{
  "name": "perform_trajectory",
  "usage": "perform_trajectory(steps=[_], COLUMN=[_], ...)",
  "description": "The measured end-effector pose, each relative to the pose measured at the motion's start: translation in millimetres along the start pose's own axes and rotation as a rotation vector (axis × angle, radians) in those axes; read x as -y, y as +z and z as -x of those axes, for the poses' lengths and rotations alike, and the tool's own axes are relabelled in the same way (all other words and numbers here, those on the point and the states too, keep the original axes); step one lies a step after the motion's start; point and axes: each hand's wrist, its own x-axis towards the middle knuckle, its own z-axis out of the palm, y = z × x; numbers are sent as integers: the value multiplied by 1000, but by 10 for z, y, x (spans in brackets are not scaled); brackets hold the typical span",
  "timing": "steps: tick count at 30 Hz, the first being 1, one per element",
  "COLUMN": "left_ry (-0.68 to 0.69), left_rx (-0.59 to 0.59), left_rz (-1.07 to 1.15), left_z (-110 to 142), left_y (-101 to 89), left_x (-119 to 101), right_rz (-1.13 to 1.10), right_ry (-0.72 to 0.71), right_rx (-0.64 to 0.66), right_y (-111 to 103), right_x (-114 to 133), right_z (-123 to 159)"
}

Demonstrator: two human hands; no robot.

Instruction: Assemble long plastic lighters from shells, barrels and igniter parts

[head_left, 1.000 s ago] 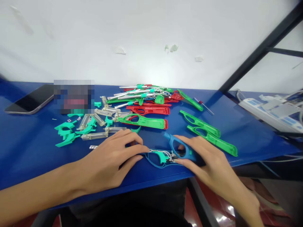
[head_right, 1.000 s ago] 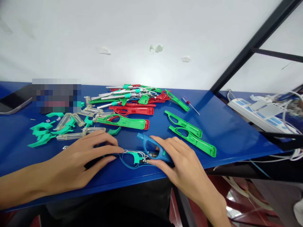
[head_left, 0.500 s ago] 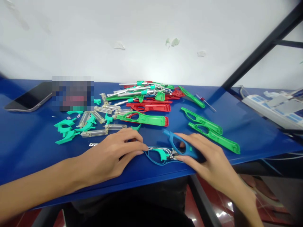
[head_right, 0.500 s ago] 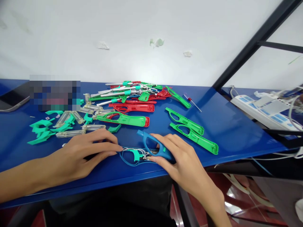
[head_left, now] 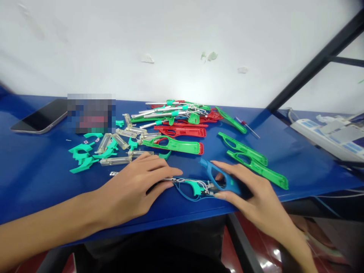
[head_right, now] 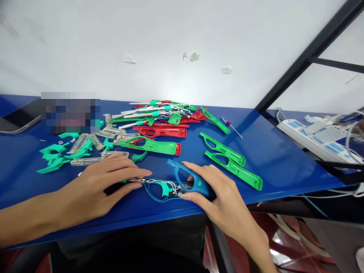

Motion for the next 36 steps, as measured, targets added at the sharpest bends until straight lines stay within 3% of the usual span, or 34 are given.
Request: perform_trajectory(steps=[4,11,16,23,36], left_ry=[-12,-8,64,35,39], left_rx=[9,-11,-50,-4,-8], left_rz=[-35,-52,-50,-49,-36], left_z=[13,43,18,13,-16], left_y=[2,-1,-14,11,-16], left_x=[-19,-69,-54,16,-35], right_rz=[21,111,135,118,65], right_ry=[-51,-214,-211,-198,-156], right_rx=[-73,64,125,214,224], right_y=[-46,-12,40,59,89], right_x=[57,305,352,320,328], right_z=[5,-71,-123,-204,-244])
